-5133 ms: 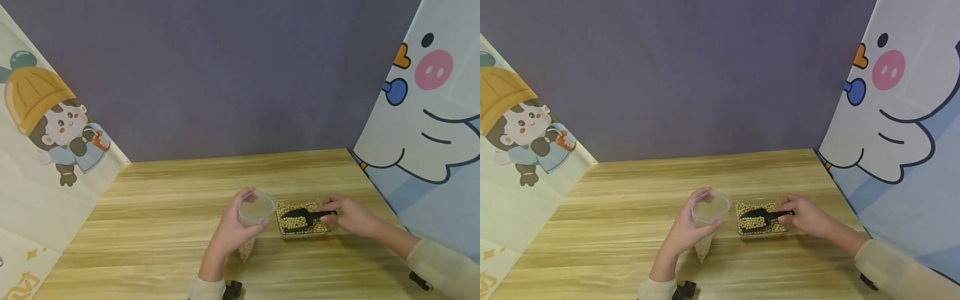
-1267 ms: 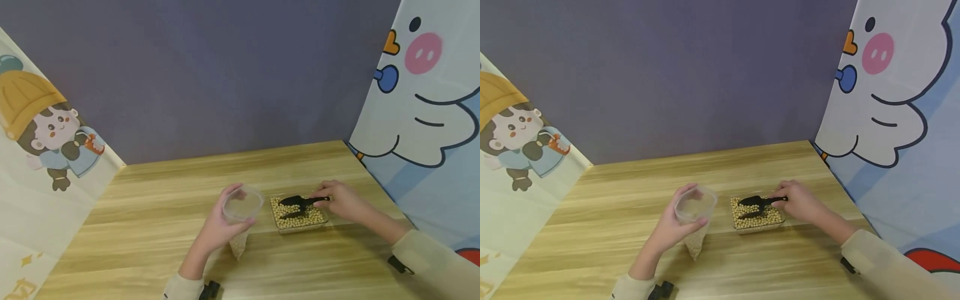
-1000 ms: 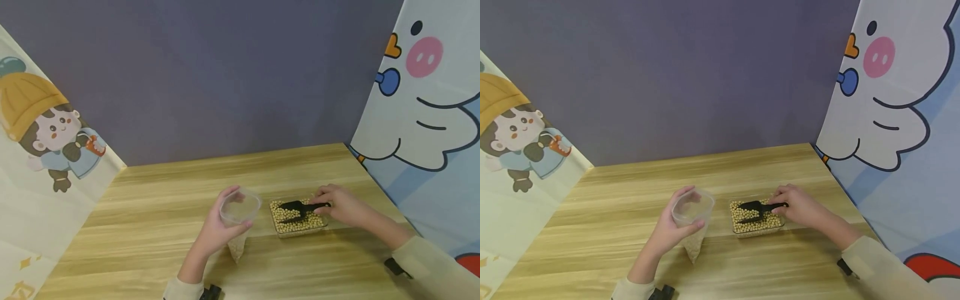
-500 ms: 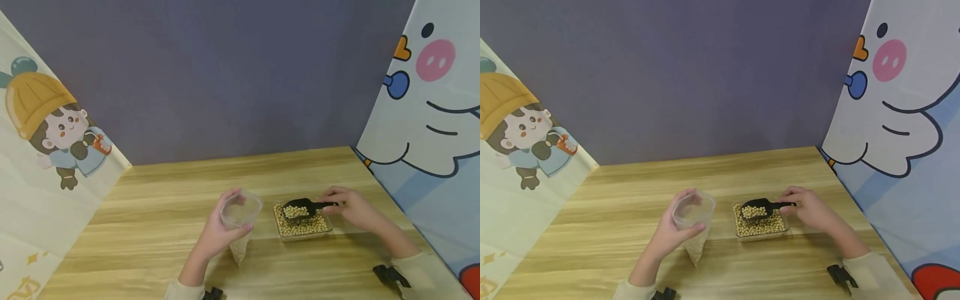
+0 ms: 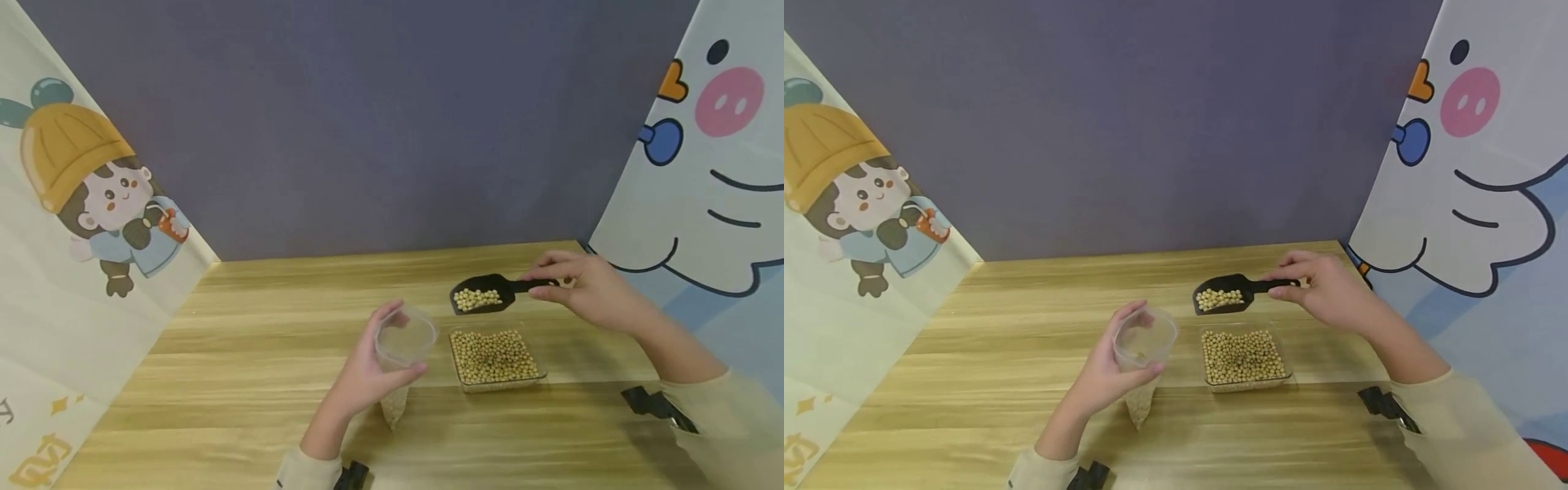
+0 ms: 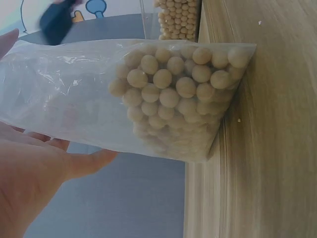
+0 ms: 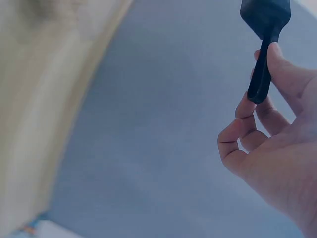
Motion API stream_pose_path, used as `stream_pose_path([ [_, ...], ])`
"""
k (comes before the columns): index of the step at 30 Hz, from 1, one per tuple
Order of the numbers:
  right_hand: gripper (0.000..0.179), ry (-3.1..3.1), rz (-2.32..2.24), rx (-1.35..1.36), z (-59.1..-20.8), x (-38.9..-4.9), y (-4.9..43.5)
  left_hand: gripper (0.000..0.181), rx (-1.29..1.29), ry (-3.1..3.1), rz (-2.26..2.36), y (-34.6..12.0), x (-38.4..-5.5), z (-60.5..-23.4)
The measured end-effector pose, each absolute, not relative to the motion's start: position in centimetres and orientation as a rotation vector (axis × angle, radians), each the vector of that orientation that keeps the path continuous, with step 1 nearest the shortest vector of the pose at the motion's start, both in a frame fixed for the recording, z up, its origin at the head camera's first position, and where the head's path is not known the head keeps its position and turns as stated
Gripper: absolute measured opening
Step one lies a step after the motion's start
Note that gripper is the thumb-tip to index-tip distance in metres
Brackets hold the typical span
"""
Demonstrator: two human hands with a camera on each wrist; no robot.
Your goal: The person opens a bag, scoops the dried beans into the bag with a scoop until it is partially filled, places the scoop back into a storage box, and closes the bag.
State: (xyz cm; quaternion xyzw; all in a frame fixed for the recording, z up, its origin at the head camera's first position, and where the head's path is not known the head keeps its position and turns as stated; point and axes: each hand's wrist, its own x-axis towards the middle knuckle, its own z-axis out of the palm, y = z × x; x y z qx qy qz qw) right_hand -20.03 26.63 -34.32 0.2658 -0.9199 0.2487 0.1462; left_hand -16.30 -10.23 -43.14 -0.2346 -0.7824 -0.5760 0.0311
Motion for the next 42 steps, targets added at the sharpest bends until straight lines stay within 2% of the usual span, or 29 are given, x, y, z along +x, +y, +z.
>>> stream_pose_path([
  [5,0.023,-2.665,0.557,0.945,-29.9,-19.6,22.5,0.104,-0.704,-2.419,-1.788,-10.1,-16.2,-42.9],
  [10,0.021,-2.659,0.416,1.063,-27.4,-19.1,19.4,0.104,-0.671,-2.442,-1.815,-10.1,-16.1,-42.8],
  [17,0.021,-2.590,0.244,1.121,-26.5,-19.1,18.1,0.101,-0.667,-2.443,-1.796,-10.2,-16.3,-42.8],
  [23,0.023,-2.590,0.263,1.068,-26.9,-19.3,19.6,0.098,-0.689,-2.432,-1.756,-10.3,-16.3,-42.8],
  [28,0.026,-2.567,0.343,0.946,-28.7,-19.9,23.0,0.100,-0.688,-2.433,-1.754,-10.4,-16.3,-42.7],
  [34,0.029,-2.534,0.366,0.752,-33.8,-20.1,28.1,0.099,-0.693,-2.444,-1.746,-10.4,-16.2,-42.6],
  [39,0.030,-2.509,0.282,0.678,-37.7,-19.1,30.2,0.099,-0.694,-2.454,-1.730,-10.5,-16.2,-42.6],
  [42,0.019,-2.432,0.196,0.702,-39.2,-19.0,30.4,0.099,-0.700,-2.442,-1.732,-10.4,-16.2,-42.6],
])
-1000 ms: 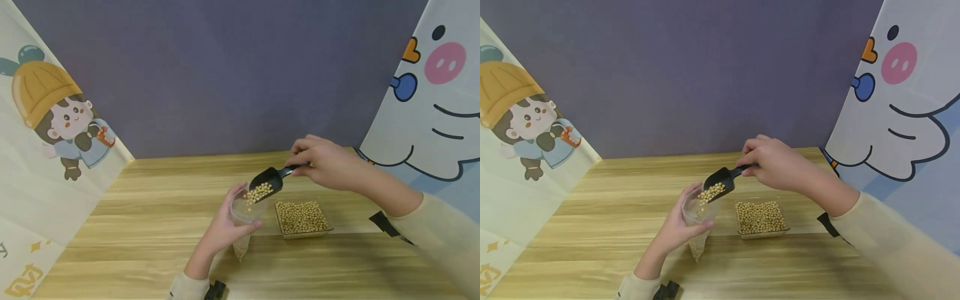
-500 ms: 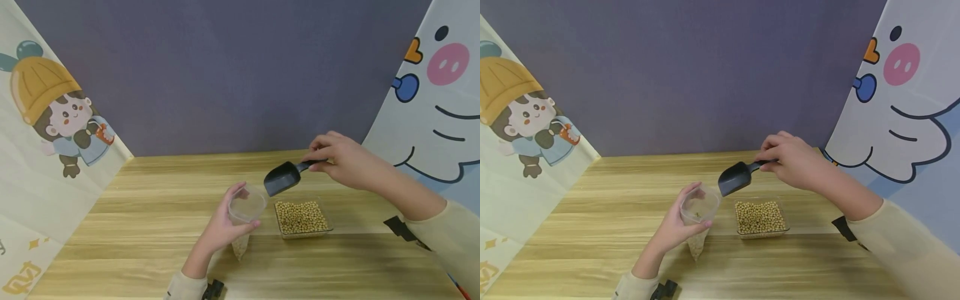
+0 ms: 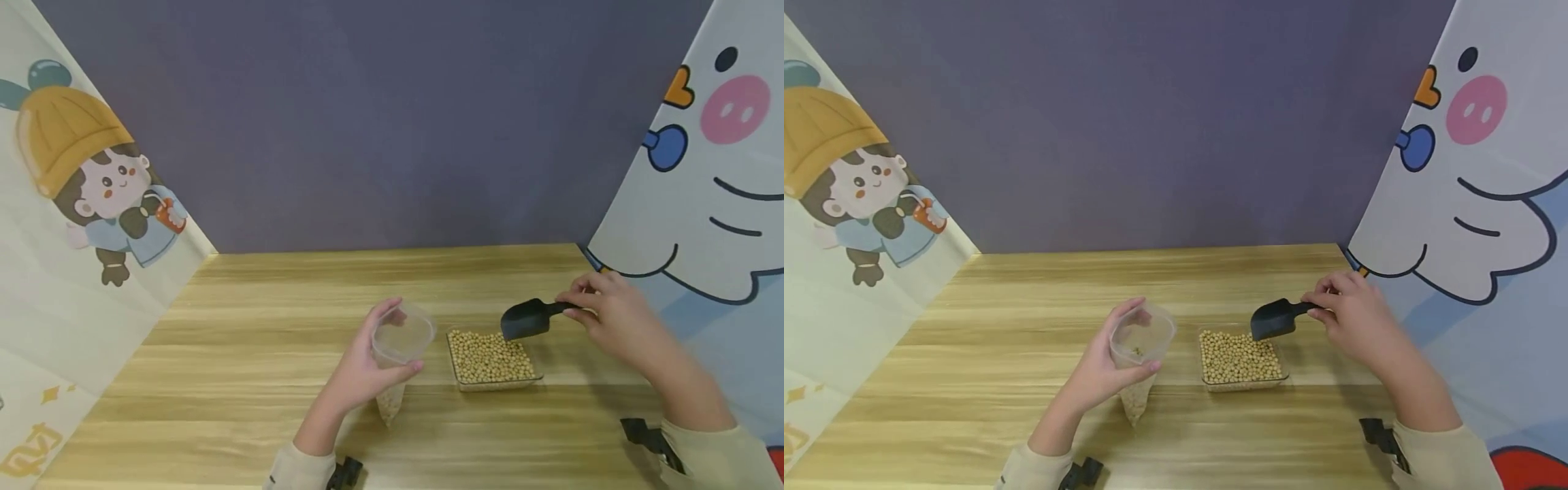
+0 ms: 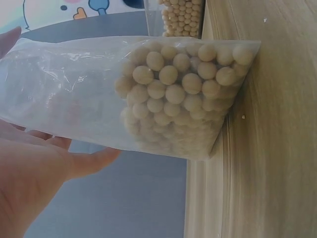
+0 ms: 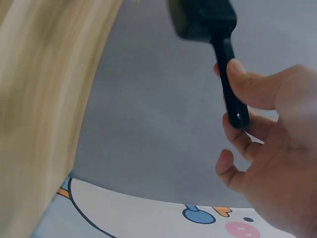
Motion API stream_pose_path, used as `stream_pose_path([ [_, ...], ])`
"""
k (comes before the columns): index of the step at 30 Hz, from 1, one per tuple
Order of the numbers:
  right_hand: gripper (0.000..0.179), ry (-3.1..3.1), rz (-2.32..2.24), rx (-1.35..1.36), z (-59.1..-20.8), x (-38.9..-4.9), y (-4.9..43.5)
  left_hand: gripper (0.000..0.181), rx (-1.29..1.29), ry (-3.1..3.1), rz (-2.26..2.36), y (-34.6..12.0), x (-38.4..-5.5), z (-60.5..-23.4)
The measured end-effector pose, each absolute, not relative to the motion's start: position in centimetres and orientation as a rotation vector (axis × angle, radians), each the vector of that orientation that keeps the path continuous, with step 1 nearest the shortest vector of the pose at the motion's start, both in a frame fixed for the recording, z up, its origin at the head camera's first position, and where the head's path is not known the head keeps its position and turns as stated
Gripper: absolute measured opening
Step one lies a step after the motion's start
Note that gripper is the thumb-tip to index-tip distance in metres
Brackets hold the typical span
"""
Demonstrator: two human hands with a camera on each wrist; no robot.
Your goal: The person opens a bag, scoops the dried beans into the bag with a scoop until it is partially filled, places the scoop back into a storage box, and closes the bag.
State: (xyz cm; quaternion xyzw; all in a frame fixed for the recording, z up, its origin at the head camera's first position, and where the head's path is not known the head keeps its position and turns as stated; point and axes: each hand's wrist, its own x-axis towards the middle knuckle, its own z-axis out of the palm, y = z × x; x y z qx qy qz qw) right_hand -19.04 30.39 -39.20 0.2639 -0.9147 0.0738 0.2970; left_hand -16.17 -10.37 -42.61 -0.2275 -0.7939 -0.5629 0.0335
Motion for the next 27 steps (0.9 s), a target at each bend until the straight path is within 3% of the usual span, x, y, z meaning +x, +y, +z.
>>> stream_pose_path([
  [5,0.016,-2.408,0.134,0.684,-40.6,-18.6,29.1,0.098,-0.713,-2.438,-1.736,-10.4,-16.3,-42.8],
  [6,0.027,-2.413,0.135,0.685,-40.8,-18.6,28.8,0.099,-0.707,-2.439,-1.735,-10.5,-16.3,-42.8],
  [10,0.025,-2.464,0.183,0.683,-41.4,-18.7,28.0,0.099,-0.702,-2.435,-1.734,-10.7,-16.3,-42.9],
  [27,0.024,-2.817,0.677,0.582,-43.0,-19.3,27.7,0.098,-0.730,-2.409,-1.728,-10.7,-16.5,-43.1],
])
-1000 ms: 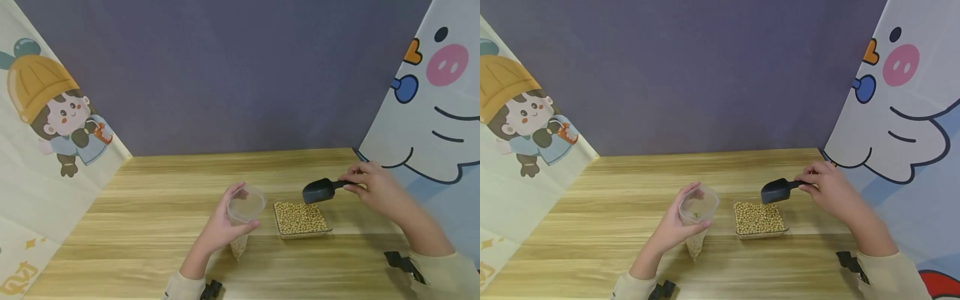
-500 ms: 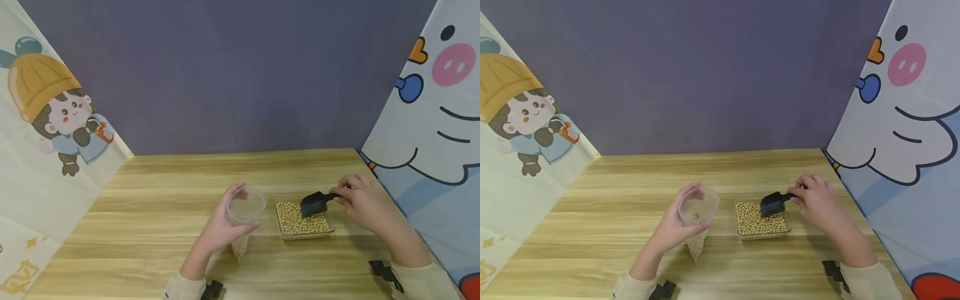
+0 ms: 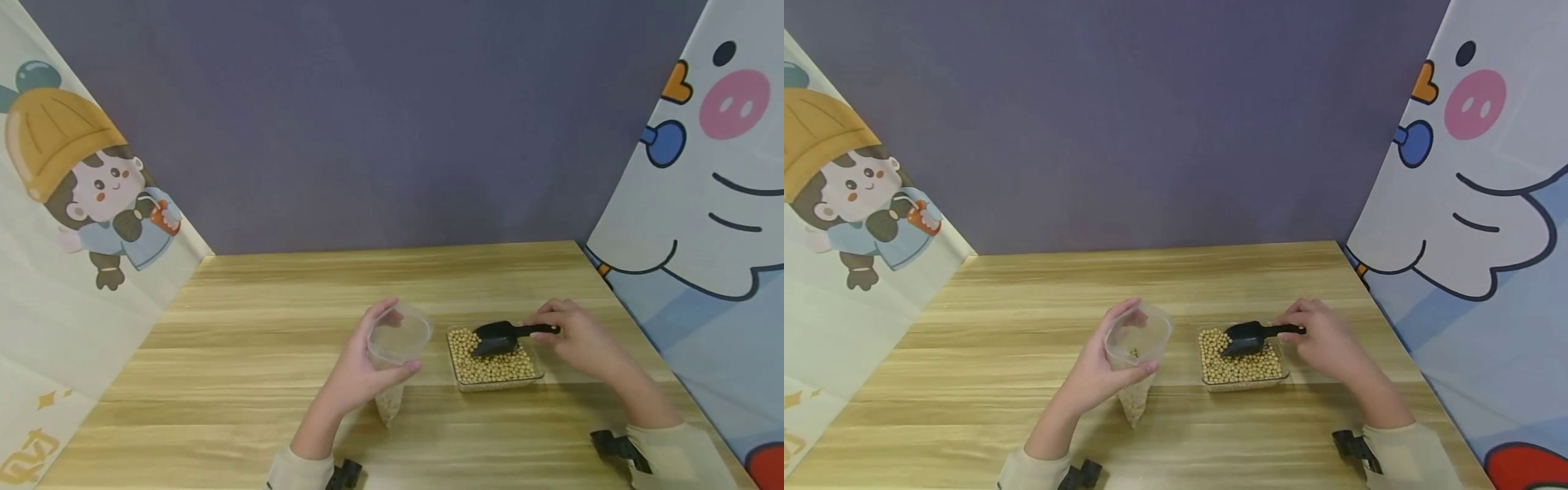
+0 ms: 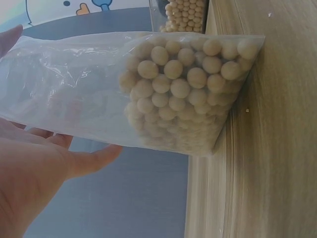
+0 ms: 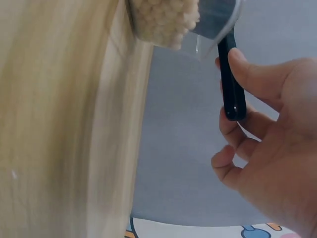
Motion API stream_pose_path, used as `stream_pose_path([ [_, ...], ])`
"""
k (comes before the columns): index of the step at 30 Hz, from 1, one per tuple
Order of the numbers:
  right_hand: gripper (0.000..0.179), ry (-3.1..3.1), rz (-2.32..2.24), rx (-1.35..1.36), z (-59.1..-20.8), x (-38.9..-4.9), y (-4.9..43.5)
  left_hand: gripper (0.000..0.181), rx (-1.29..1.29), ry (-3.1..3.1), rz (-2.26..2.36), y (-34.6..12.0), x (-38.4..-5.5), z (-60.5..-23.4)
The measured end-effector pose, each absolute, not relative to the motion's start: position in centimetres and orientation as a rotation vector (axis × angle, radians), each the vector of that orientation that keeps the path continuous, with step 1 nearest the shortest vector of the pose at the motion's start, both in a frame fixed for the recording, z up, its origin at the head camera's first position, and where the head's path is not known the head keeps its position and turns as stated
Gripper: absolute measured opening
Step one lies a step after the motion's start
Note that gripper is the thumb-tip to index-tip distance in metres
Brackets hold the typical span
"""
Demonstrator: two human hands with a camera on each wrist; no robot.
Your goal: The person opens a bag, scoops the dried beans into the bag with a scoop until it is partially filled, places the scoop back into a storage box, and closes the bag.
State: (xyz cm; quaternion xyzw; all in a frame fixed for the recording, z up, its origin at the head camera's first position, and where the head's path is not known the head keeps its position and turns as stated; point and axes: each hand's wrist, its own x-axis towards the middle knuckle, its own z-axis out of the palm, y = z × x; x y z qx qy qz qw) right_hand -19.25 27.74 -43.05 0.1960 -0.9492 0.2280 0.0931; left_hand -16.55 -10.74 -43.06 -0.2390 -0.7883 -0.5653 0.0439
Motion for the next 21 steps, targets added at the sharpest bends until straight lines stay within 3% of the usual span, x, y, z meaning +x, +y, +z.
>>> stream_pose_path([
  [21,0.026,-2.779,0.690,0.681,-44.3,-19.2,26.1,0.098,-0.729,-2.409,-1.724,-10.7,-16.3,-42.9],
])
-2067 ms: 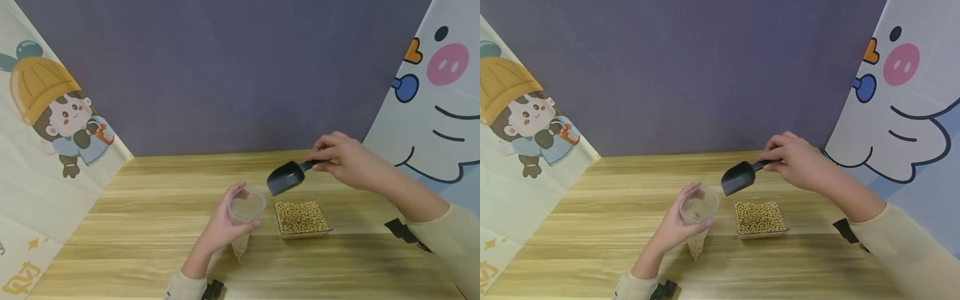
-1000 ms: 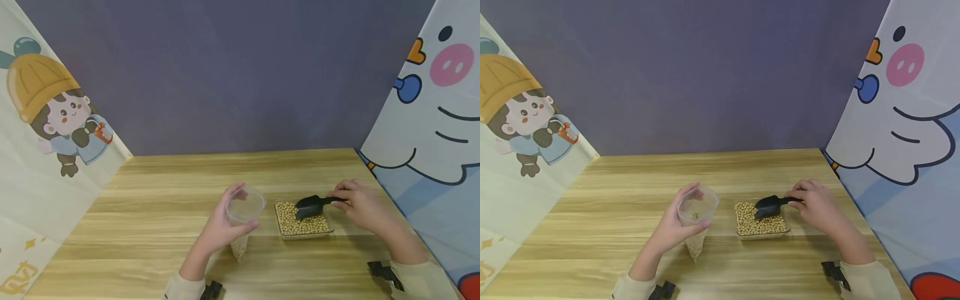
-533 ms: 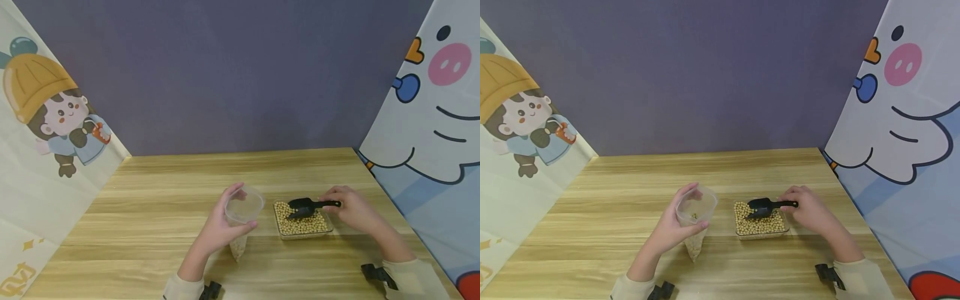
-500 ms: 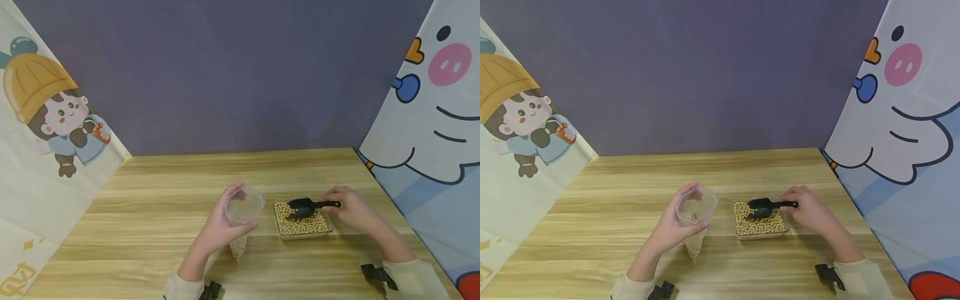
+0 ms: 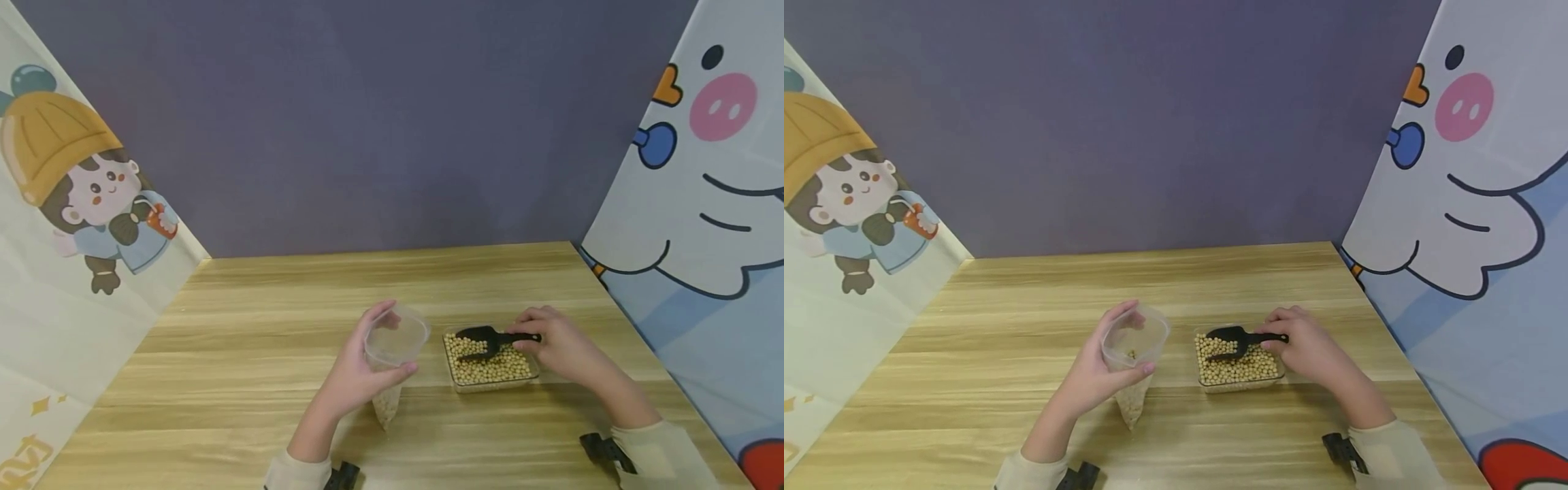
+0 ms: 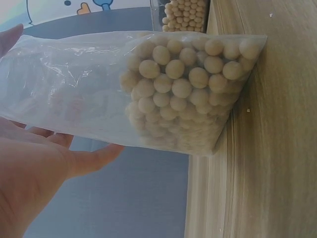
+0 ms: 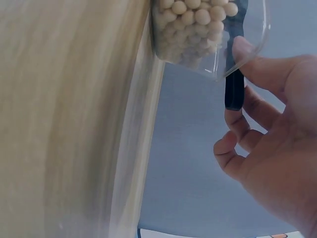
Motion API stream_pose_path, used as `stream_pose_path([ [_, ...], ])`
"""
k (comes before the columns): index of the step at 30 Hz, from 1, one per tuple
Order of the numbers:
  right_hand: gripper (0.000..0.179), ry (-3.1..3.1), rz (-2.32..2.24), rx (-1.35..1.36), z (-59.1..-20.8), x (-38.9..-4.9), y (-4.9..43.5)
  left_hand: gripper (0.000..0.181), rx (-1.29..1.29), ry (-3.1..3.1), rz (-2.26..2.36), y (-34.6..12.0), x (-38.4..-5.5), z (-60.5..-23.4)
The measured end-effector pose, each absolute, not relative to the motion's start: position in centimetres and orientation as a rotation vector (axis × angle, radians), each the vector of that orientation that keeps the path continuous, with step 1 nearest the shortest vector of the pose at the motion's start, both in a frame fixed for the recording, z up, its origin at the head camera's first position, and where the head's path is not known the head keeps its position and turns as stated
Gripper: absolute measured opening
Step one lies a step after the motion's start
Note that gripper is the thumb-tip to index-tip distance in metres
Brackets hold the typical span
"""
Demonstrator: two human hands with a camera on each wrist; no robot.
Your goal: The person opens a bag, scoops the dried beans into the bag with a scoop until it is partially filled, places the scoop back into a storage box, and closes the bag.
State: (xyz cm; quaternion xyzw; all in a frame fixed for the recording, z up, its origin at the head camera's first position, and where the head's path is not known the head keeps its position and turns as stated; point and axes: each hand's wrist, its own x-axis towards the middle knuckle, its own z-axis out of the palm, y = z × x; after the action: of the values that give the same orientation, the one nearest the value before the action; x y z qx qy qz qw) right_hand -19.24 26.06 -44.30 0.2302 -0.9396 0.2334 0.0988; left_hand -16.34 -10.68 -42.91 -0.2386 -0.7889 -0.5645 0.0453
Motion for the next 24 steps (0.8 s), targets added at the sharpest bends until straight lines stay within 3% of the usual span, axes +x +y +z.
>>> stream_pose_path([
  [24,0.025,-2.842,0.880,0.714,-44.66,-19.45,26.95,0.095,-0.716,-2.420,-1.725,-10.56,-16.31,-42.90],
])
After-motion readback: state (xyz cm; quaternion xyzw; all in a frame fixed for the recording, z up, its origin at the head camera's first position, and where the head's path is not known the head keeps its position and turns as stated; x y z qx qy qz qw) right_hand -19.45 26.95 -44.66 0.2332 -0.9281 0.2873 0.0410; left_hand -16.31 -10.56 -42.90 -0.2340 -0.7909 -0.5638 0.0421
